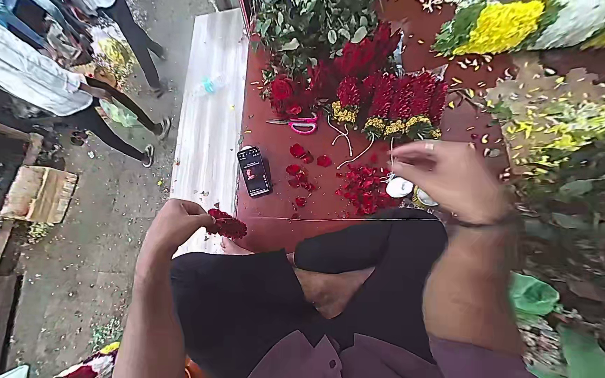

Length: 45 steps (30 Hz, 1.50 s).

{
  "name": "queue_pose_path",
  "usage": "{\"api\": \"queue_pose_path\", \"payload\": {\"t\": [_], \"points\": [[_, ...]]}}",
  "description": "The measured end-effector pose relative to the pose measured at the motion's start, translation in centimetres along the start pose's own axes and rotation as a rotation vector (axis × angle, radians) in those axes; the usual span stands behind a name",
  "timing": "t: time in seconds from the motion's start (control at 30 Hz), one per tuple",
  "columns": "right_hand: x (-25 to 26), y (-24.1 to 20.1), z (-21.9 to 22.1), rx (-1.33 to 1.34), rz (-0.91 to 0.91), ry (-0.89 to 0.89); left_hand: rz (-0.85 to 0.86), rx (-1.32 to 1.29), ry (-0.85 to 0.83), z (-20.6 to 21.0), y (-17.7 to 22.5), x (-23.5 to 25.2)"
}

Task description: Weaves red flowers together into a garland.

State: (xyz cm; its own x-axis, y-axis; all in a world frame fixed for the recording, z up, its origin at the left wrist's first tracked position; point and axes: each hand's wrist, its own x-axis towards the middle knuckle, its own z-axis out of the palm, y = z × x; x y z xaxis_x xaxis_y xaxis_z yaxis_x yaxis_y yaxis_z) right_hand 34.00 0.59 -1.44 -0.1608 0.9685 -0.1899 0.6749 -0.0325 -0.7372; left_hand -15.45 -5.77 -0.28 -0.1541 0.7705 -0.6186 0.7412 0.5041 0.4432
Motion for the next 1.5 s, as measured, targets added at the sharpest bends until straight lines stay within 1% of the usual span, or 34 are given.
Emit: {"api": "queue_pose_path", "payload": {"t": [0.07, 0.13, 0.17, 0.23, 0.3, 0.37, 0.47, 0.6, 0.7, 0.73, 0.8, 0.9, 0.97, 1.1, 1.2, 1.37, 1.43, 1.5], "points": [[3.4, 1.3, 6.3, 0.186, 0.034, -0.019, 0.009, -0.016, 0.002, 1.4, -0.8, -0.1], [5.2, 4.3, 12.9, 0.322, 0.15, -0.081, 0.006, -0.08, -0.003, 3.2, -1.3, -0.1], [5.6, 5.9, 15.6, 0.326, 0.227, -0.113, 0.0, -0.105, -0.013, 4.1, -1.6, -0.1], [5.8, 8.4, 18.9, 0.206, 0.329, -0.165, -0.003, -0.129, -0.045, 5.0, -1.9, -0.5], [6.4, 9.4, 19.7, 0.094, 0.344, -0.192, 0.03, -0.129, -0.068, 4.9, -2.0, -0.6], [7.0, 9.0, 19.8, 0.022, 0.32, -0.201, 0.064, -0.134, -0.072, 4.8, -2.2, -0.3], [6.6, 7.9, 21.4, -0.089, 0.283, -0.263, 0.062, -0.137, -0.085, 5.0, -2.2, -0.1], [5.6, 6.2, 24.2, -0.252, 0.184, -0.336, 0.08, -0.105, -0.107, 5.7, -1.5, -0.3], [4.6, 5.1, 25.9, -0.394, 0.065, -0.302, 0.071, -0.09, -0.12, 6.0, -1.3, -0.5], [4.6, 5.2, 26.2, -0.388, 0.047, -0.293, 0.065, -0.082, -0.123, 6.1, -1.2, -0.5], [5.0, 5.2, 25.6, -0.262, 0.043, -0.269, 0.053, -0.082, -0.127, 6.1, -1.1, -0.4], [5.1, 4.5, 23.3, -0.01, 0.086, -0.214, 0.055, -0.115, -0.131, 6.3, -1.3, -0.3], [4.8, 4.6, 22.3, 0.08, 0.143, -0.199, 0.053, -0.129, -0.136, 6.5, -1.3, -0.2], [5.1, 5.1, 21.8, 0.133, 0.212, -0.138, 0.048, -0.097, -0.15, 6.6, -1.1, -0.3], [5.8, 5.9, 21.8, 0.161, 0.177, -0.093, 0.039, -0.092, -0.16, 6.8, -1.2, -0.2], [6.1, 4.9, 20.6, 0.413, 0.188, 0.038, 0.037, -0.081, -0.172, 6.7, -1.4, 0.1], [6.3, 4.9, 20.3, 0.492, 0.22, 0.035, 0.036, -0.078, -0.177, 6.7, -1.4, 0.2], [6.4, 4.8, 20.2, 0.556, 0.28, -0.016, 0.039, -0.077, -0.181, 6.8, -1.4, 0.2]]}}
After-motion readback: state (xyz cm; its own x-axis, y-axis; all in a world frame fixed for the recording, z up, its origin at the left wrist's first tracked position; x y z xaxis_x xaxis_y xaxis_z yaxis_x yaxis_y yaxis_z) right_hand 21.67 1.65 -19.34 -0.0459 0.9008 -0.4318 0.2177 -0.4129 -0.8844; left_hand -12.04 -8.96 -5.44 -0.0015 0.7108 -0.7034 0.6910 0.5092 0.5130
